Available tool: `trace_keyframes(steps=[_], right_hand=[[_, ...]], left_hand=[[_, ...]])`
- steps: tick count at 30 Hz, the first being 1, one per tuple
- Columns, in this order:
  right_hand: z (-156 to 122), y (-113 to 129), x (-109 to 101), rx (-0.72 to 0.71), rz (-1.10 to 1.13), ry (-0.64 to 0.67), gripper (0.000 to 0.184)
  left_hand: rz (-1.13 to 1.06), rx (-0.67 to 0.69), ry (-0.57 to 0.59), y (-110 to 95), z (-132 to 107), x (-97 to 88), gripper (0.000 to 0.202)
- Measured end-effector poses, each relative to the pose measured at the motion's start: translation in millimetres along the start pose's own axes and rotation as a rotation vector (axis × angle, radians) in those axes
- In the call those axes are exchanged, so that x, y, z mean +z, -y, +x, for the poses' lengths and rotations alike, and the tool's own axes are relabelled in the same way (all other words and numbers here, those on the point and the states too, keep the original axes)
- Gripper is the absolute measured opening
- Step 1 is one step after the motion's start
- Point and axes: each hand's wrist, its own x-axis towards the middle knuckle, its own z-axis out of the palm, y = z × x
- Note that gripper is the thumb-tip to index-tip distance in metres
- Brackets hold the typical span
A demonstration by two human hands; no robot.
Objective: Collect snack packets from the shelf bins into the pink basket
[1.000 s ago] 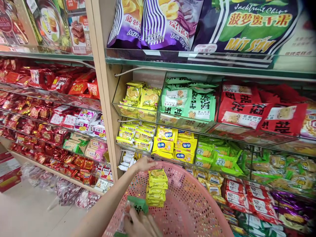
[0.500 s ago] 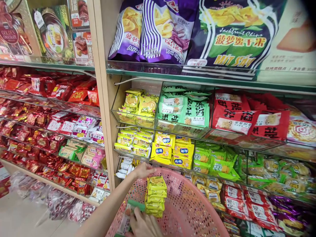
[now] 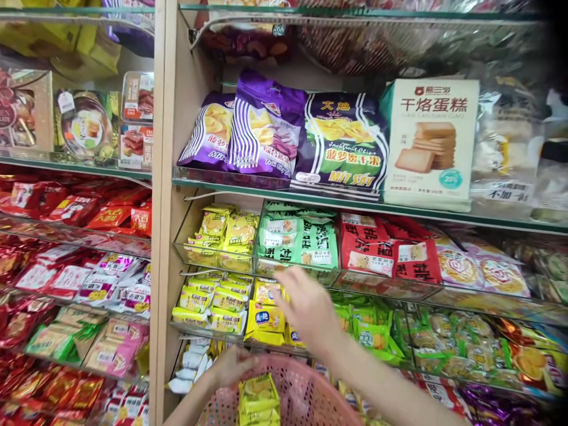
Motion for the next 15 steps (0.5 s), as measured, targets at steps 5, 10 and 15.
trace_keyframes(steps=[5, 10, 15], right_hand=[[60, -69, -37, 0.123, -0.482, -0.091, 0.026], [84, -90, -41, 0.167, -0.658, -0.028, 0.023], [103, -86, -32, 0.197, -0.716, 0.044, 0.030]], left_hand=[[0.065, 0.009, 0.010, 0, 0, -1.4, 0.063], [-0.015, 0.043, 0.026, 3, 1, -0.5, 0.062], [-0.018, 0.027, 0.021, 1, 2, -1.4, 0.063]])
